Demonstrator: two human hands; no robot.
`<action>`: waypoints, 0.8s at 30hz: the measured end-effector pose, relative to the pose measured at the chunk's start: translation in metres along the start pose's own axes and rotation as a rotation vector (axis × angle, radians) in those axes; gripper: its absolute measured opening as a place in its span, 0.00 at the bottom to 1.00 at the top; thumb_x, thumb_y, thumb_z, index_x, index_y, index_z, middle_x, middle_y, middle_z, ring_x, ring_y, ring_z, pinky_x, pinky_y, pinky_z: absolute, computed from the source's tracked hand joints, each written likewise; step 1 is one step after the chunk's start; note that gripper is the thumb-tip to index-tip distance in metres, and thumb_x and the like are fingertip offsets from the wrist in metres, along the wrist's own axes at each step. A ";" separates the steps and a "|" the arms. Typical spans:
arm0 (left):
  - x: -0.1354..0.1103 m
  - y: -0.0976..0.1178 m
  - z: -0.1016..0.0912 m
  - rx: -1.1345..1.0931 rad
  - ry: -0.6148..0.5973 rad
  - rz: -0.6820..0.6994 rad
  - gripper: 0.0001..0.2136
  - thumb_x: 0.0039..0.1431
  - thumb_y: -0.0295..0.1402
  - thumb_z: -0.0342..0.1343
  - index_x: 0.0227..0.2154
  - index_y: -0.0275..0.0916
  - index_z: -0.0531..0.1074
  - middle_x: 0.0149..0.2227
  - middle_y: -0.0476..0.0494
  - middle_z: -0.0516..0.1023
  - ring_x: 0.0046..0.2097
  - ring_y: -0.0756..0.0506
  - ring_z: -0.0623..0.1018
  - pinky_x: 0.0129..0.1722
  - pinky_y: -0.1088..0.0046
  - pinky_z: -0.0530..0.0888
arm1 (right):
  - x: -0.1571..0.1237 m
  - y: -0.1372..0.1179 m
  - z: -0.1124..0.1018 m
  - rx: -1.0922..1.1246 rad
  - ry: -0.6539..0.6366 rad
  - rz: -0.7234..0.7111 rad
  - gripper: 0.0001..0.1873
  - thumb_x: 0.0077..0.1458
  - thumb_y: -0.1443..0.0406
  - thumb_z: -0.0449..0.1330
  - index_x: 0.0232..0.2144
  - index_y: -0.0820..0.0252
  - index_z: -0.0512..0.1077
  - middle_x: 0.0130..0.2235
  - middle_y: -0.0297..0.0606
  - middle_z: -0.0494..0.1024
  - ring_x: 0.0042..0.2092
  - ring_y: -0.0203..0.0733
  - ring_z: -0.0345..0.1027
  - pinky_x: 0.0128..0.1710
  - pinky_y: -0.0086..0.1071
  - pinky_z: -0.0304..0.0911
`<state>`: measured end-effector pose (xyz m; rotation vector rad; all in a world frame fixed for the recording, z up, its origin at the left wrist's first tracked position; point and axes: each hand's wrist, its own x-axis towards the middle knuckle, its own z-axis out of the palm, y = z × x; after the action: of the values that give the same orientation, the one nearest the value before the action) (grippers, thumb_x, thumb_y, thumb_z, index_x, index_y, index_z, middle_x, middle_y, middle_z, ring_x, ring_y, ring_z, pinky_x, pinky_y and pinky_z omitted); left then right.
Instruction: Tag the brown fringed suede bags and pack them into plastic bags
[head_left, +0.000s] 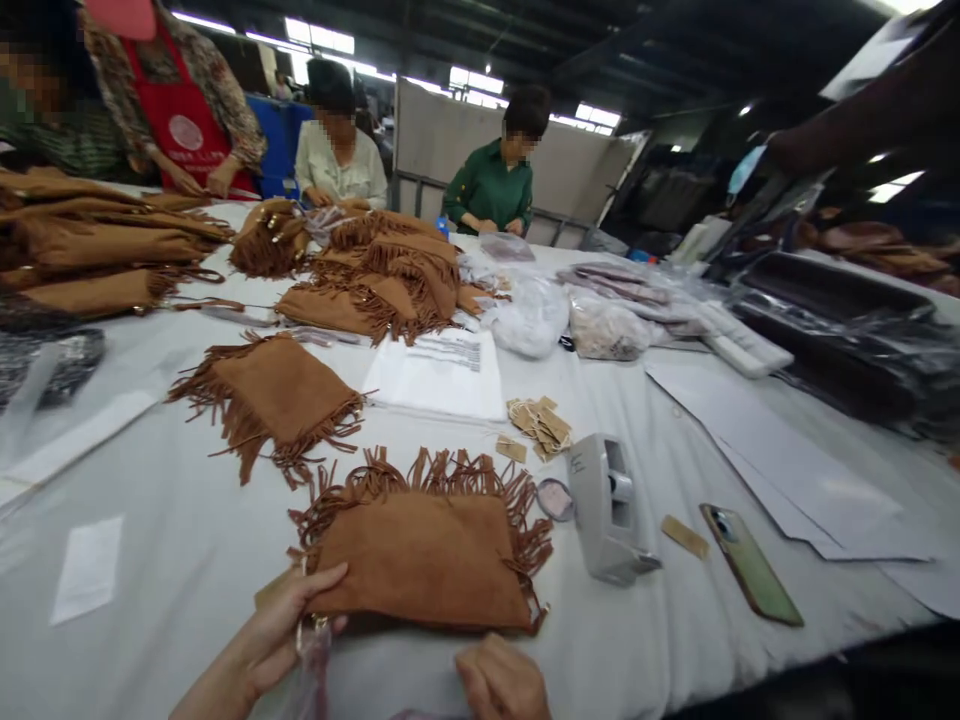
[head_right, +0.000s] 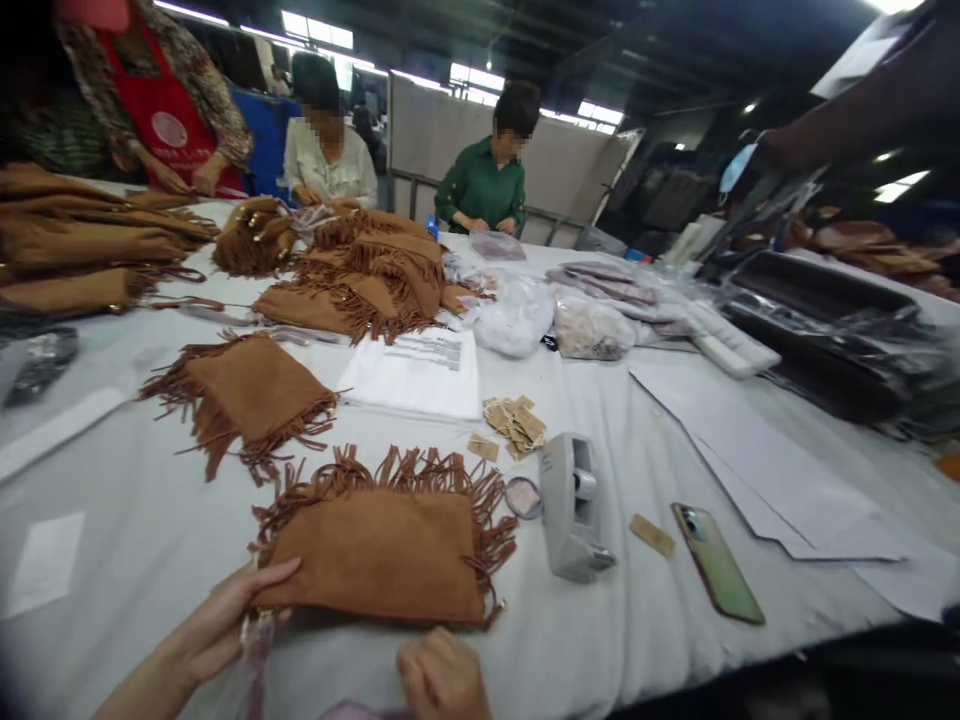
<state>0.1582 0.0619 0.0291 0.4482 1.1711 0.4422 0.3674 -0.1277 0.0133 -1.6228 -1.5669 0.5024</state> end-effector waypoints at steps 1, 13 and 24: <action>0.000 0.004 0.002 -0.033 0.002 -0.017 0.15 0.50 0.25 0.64 0.41 0.32 0.69 0.34 0.40 0.81 0.23 0.49 0.78 0.20 0.77 0.76 | -0.017 0.008 -0.005 0.125 0.025 0.263 0.27 0.63 0.53 0.45 0.24 0.61 0.75 0.21 0.39 0.73 0.24 0.37 0.65 0.25 0.30 0.59; -0.027 0.031 0.012 0.007 0.048 -0.038 0.18 0.45 0.22 0.66 0.39 0.34 0.68 0.29 0.45 0.81 0.20 0.49 0.77 0.16 0.81 0.75 | 0.025 0.012 -0.044 1.372 0.403 1.216 0.19 0.40 0.64 0.71 0.36 0.61 0.72 0.32 0.38 0.81 0.32 0.40 0.75 0.34 0.31 0.69; -0.040 0.000 -0.025 0.042 0.122 -0.126 0.31 0.43 0.29 0.70 0.50 0.35 0.64 0.35 0.37 0.82 0.30 0.37 0.82 0.23 0.70 0.79 | 0.037 0.023 -0.042 1.407 0.362 1.204 0.16 0.44 0.56 0.69 0.32 0.60 0.74 0.24 0.33 0.80 0.25 0.38 0.74 0.32 0.32 0.70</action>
<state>0.1216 0.0420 0.0519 0.3851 1.3213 0.3397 0.4196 -0.1013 0.0294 -1.1156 0.3460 1.3803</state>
